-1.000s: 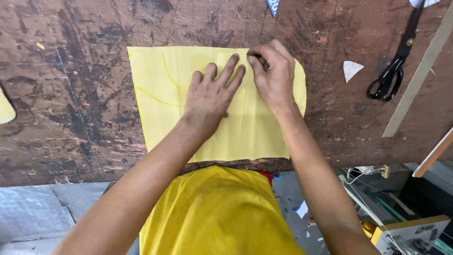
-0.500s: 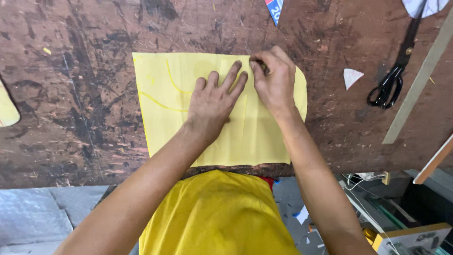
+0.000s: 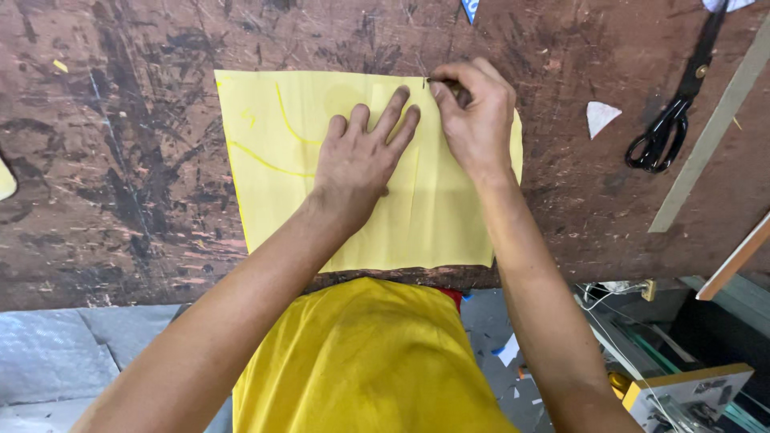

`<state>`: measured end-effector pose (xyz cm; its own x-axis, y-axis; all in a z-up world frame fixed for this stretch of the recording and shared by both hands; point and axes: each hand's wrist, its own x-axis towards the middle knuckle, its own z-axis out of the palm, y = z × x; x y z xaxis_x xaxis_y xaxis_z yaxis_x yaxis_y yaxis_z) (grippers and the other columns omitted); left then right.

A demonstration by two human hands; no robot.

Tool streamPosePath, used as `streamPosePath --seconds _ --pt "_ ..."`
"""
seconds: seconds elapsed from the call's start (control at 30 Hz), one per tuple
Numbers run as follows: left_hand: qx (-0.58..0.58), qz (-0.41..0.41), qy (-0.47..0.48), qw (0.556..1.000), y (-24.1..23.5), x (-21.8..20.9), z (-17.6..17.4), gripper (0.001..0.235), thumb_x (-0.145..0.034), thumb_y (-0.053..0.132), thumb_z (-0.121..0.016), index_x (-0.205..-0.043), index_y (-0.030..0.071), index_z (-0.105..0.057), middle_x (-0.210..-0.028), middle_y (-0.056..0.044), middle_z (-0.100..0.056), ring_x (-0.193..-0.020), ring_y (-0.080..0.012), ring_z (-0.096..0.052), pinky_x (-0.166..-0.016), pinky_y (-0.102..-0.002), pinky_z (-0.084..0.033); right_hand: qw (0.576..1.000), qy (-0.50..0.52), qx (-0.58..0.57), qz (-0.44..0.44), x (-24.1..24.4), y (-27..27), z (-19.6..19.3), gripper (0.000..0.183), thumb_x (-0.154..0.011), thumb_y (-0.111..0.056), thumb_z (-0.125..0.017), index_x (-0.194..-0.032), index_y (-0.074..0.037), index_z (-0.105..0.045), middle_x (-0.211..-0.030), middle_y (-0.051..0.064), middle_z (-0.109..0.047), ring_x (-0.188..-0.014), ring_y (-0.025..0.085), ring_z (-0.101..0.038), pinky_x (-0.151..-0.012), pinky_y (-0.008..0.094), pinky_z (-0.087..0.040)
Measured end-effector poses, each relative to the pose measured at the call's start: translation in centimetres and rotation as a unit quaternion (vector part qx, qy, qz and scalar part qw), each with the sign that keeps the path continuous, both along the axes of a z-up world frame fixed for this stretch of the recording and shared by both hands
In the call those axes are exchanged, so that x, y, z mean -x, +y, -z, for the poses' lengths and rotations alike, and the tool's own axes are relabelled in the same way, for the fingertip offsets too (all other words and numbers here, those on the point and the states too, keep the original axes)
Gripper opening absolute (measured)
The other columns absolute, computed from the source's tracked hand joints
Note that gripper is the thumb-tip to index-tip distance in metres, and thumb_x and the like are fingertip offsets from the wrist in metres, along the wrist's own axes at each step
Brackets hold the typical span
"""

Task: The person folds a yellow paper piece, aligns it with a pattern template, and smooths it on the table. They then gather and move aside multiple yellow paper pieces and a measuring tape, and finally place a ruler on a yellow sheet to mark a straight line.

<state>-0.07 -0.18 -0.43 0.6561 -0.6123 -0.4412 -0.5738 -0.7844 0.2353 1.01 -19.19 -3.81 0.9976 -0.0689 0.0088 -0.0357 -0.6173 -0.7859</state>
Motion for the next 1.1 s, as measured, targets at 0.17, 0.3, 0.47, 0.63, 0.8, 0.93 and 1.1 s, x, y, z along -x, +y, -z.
streamPosePath --seconds 0.17,0.3,0.47,0.63,0.8,0.93,1.1 --pt "0.002 0.0 -0.001 1.0 0.1 0.0 -0.5 0.12 -0.062 0.036 -0.091 -0.159 0.014 -0.024 -0.166 -0.007 -0.02 -0.117 -0.0294 -0.048 -0.088 -0.043 -0.042 1.0 -0.011 0.014 -0.023 -0.3 0.7 -0.4 0.013 -0.092 0.003 -0.077 -0.104 -0.001 -0.076 -0.091 0.007 -0.067 -0.075 0.014 -0.063 -0.066 0.029 -0.049" --pt "-0.001 0.001 0.008 1.0 0.0 0.1 -0.4 0.12 -0.062 0.036 -0.091 -0.159 0.014 -0.024 -0.166 -0.007 -0.02 -0.118 -0.0295 -0.047 -0.089 -0.044 -0.042 0.999 -0.01 0.02 -0.025 -0.1 0.8 -0.2 0.012 -0.092 0.004 -0.076 -0.103 -0.001 -0.076 -0.091 0.007 -0.067 -0.075 0.015 -0.064 -0.066 0.03 -0.049" --pt "-0.007 0.006 0.002 1.0 0.0 0.2 -0.2 0.121 -0.061 0.036 -0.091 -0.159 0.014 -0.024 -0.165 -0.008 -0.02 -0.119 -0.0305 -0.047 -0.091 -0.044 -0.042 0.999 -0.025 0.031 -0.035 -0.5 0.9 0.0 0.011 -0.091 0.003 -0.077 -0.101 -0.001 -0.076 -0.09 0.008 -0.065 -0.076 0.018 -0.064 -0.066 0.032 -0.049" --pt "0.005 -0.002 -0.007 1.0 0.0 0.1 -0.2 0.12 -0.061 0.037 -0.091 -0.158 0.014 -0.025 -0.164 -0.008 -0.021 -0.12 -0.0307 -0.047 -0.092 -0.045 -0.043 0.999 0.021 0.039 -0.01 -0.8 1.2 -0.4 0.012 -0.089 0.003 -0.077 -0.1 -0.002 -0.077 -0.087 0.01 -0.064 -0.067 0.019 -0.061 -0.061 0.033 -0.047" --pt "0.008 -0.001 0.003 1.0 -0.3 0.4 0.0 0.119 -0.062 0.036 -0.091 -0.159 0.015 -0.025 -0.166 -0.008 -0.019 -0.12 -0.0303 -0.046 -0.091 -0.044 -0.043 0.999 -0.01 0.038 0.01 -0.3 0.1 -1.1 0.011 -0.09 0.004 -0.076 -0.1 0.0 -0.075 -0.092 0.009 -0.067 -0.078 0.017 -0.068 -0.067 0.03 -0.052" --pt "0.008 0.001 -0.014 1.0 0.2 0.4 0.0 0.118 -0.064 0.034 -0.09 -0.159 0.013 -0.024 -0.166 -0.009 -0.02 -0.121 -0.0307 -0.046 -0.093 -0.045 -0.042 0.999 -0.02 -0.018 0.045 0.1 0.1 -1.4 0.011 -0.096 0.008 -0.069 -0.106 0.003 -0.069 -0.102 0.011 -0.066 -0.089 0.017 -0.07 -0.077 0.029 -0.058" --pt "-0.005 0.009 -0.001 1.0 -0.1 -0.1 0.1 0.117 -0.064 0.033 -0.089 -0.158 0.013 -0.023 -0.165 -0.009 -0.019 -0.121 -0.0309 -0.044 -0.091 -0.044 -0.042 0.996 0.045 -0.068 0.023 1.4 2.4 -1.2 0.009 -0.101 0.006 -0.063 -0.109 0.003 -0.065 -0.105 0.008 -0.067 -0.092 0.016 -0.068 -0.076 0.029 -0.057"
